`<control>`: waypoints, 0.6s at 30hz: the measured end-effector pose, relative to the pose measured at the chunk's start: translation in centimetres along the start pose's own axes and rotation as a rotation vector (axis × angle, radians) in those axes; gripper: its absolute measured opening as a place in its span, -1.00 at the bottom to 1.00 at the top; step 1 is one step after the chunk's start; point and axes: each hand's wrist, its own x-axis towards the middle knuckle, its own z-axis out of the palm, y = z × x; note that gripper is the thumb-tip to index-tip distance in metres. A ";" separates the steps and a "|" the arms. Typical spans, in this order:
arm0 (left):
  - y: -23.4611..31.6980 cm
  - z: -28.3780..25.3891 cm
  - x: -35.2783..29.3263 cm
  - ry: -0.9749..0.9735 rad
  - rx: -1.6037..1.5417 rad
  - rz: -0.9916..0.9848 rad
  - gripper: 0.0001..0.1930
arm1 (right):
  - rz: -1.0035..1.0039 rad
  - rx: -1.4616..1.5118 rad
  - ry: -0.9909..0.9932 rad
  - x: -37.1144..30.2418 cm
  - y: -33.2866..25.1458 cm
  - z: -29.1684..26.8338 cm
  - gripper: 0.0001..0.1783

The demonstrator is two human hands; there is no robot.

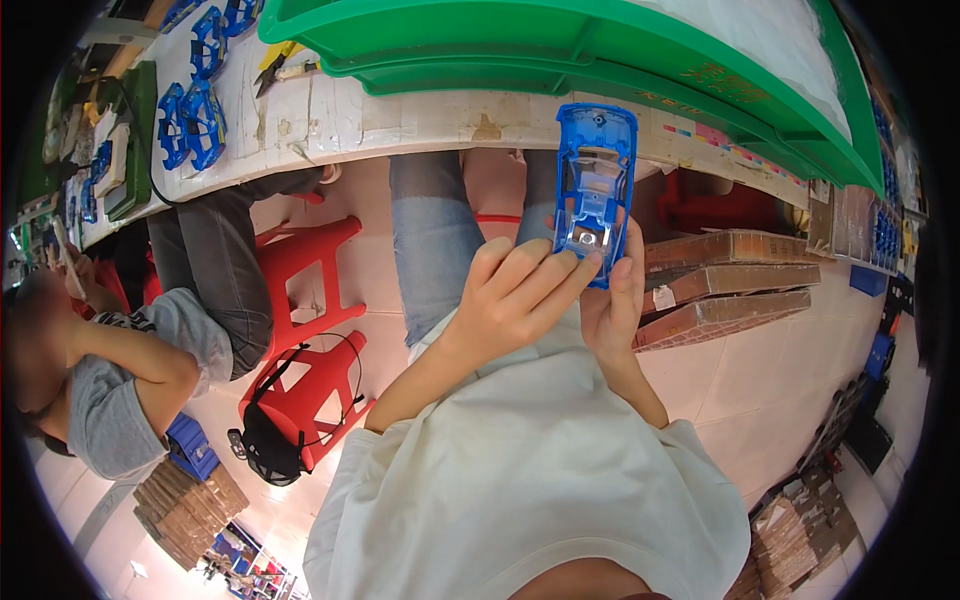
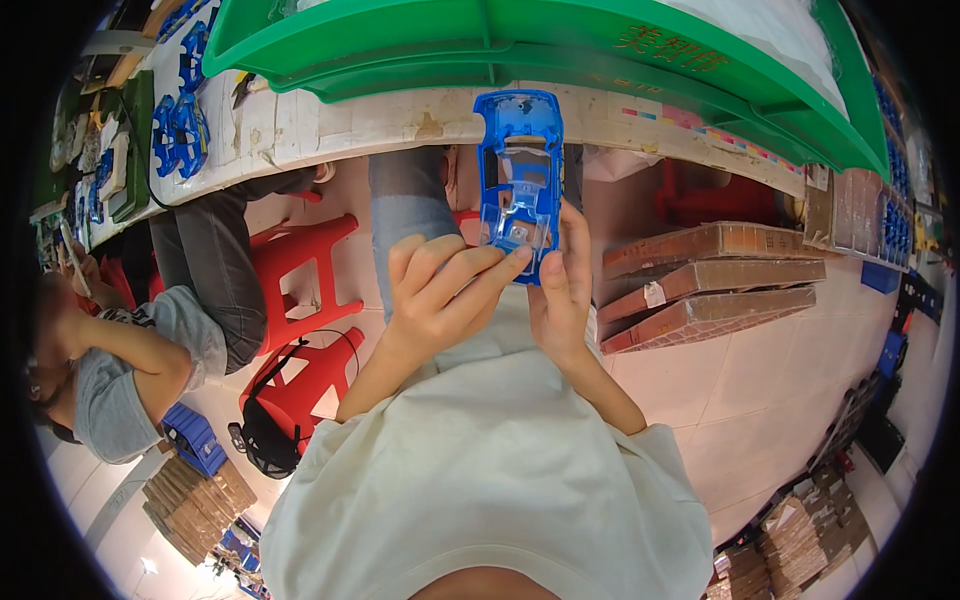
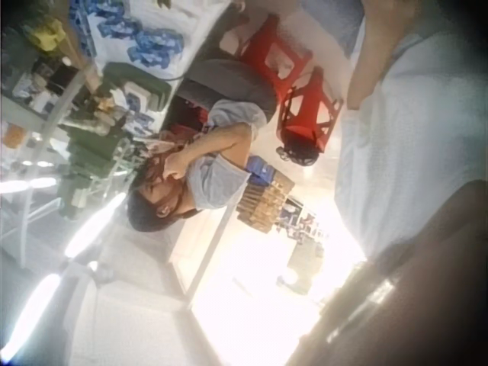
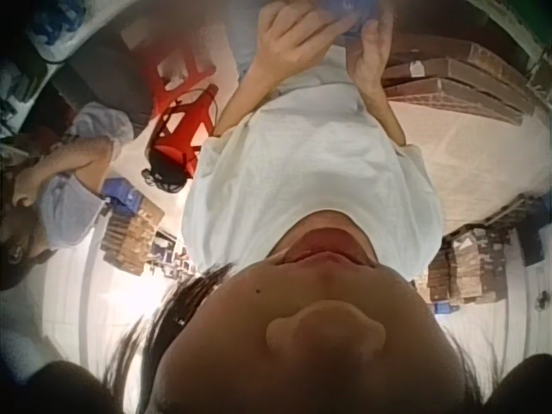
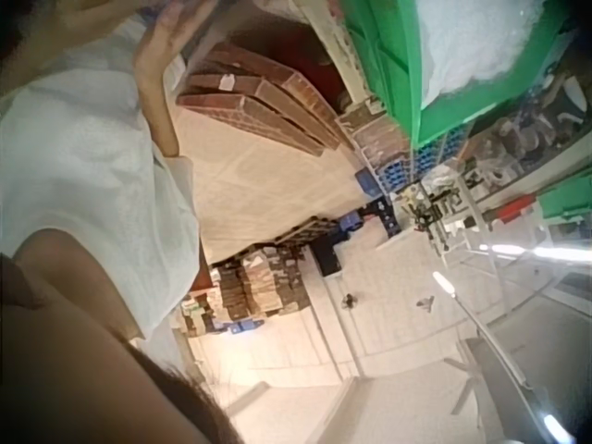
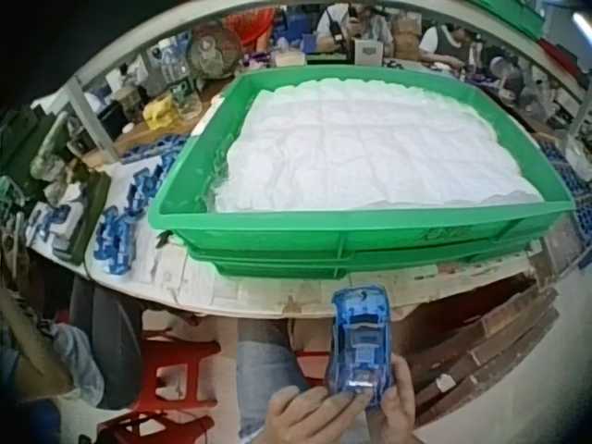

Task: Assembling plastic windshield components into toy car shells on a manufacturing assembly line.

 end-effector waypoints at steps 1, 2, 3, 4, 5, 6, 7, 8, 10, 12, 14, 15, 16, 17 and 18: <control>0.1 0.0 -0.1 -0.019 -0.015 0.006 -0.68 | -0.009 -0.004 0.001 0.0 0.0 -0.1 -0.37; 0.2 -0.1 -0.2 -0.018 -0.017 0.007 -0.68 | -0.011 -0.005 0.003 -0.1 0.0 -0.1 -0.37; 0.2 -0.1 -0.2 -0.028 -0.028 0.022 -0.68 | -0.010 -0.011 0.001 0.0 0.0 -0.2 -0.37; 0.1 -0.1 -0.3 -0.038 -0.038 0.038 -0.68 | -0.009 -0.018 -0.001 0.0 0.0 -0.2 -0.36; 0.0 -0.2 -0.2 -0.039 -0.040 0.038 -0.68 | -0.009 -0.018 0.001 0.0 0.0 -0.2 -0.36; -0.1 -0.4 -0.1 -0.034 -0.042 0.046 -0.69 | -0.017 -0.016 0.003 0.0 0.0 -0.1 -0.36; -0.1 -0.5 -0.1 -0.030 -0.044 0.054 -0.69 | -0.025 -0.014 0.006 0.0 -0.1 -0.1 -0.35; 0.0 -0.5 -0.1 -0.030 -0.044 0.053 -0.69 | -0.024 -0.014 0.006 0.0 -0.1 -0.1 -0.35; 0.1 -0.4 -0.1 0.037 0.056 0.042 -0.68 | -0.024 -0.028 -0.018 0.0 -0.2 0.0 -0.33; 0.0 -0.4 -0.1 0.049 0.062 0.046 -0.69 | -0.022 -0.025 -0.020 0.1 -0.3 0.2 -0.31; 0.1 -0.3 -0.2 0.061 0.067 0.050 -0.69 | -0.020 -0.023 -0.022 0.1 -0.3 0.2 -0.30; 0.2 -0.3 -0.3 0.076 0.107 0.055 -0.69 | -0.021 -0.027 -0.024 0.1 -0.2 0.2 -0.30; 0.3 -0.3 -0.4 0.091 0.146 0.059 -0.69 | -0.022 -0.032 -0.026 0.1 -0.2 0.2 -0.29; 0.2 -0.3 -0.4 0.091 0.146 0.058 -0.69 | -0.021 -0.033 -0.026 0.1 -0.2 0.2 -0.29; 0.2 -0.3 -0.4 0.086 0.135 0.055 -0.69 | -0.017 -0.033 -0.019 0.0 -0.2 0.2 -0.29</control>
